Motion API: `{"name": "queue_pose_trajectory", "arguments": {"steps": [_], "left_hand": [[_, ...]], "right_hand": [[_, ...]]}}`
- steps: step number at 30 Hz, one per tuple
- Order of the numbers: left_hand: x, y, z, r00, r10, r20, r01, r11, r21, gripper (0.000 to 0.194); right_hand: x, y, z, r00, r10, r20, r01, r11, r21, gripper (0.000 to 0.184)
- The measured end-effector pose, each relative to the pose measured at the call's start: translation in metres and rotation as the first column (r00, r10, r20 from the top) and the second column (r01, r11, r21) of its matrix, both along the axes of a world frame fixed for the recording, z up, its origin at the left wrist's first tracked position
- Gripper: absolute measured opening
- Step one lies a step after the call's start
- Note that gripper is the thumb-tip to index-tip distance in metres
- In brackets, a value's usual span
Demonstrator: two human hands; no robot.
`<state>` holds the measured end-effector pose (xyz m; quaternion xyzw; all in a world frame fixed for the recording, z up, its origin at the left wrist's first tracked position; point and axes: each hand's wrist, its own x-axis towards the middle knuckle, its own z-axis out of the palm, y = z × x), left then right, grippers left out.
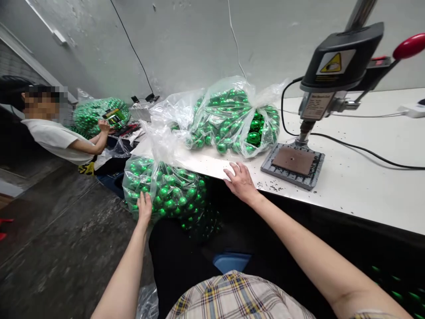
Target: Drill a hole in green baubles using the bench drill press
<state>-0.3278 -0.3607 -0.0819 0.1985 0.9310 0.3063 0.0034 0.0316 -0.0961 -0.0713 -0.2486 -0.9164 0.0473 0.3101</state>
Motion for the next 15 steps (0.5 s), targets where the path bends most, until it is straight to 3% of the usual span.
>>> {"name": "queue_pose_trajectory", "arguments": {"steps": [4, 9, 15], "left_hand": [[-0.002, 0.009, 0.009, 0.996, 0.024, 0.081, -0.031, 0.996, 0.083, 0.067], [0.000, 0.012, 0.017, 0.992, -0.003, 0.128, -0.012, 0.993, 0.119, 0.068], [-0.006, 0.018, 0.012, 0.988, -0.014, 0.151, 0.002, 0.997, 0.079, 0.066]], "right_hand": [[0.031, 0.018, -0.007, 0.978, 0.063, 0.198, -0.078, 0.995, 0.065, 0.032], [0.027, 0.020, -0.010, 0.952, 0.016, 0.307, -0.055, 0.991, 0.118, 0.036], [0.024, 0.021, -0.009, 0.933, -0.017, 0.358, -0.031, 0.991, 0.128, 0.039]]}}
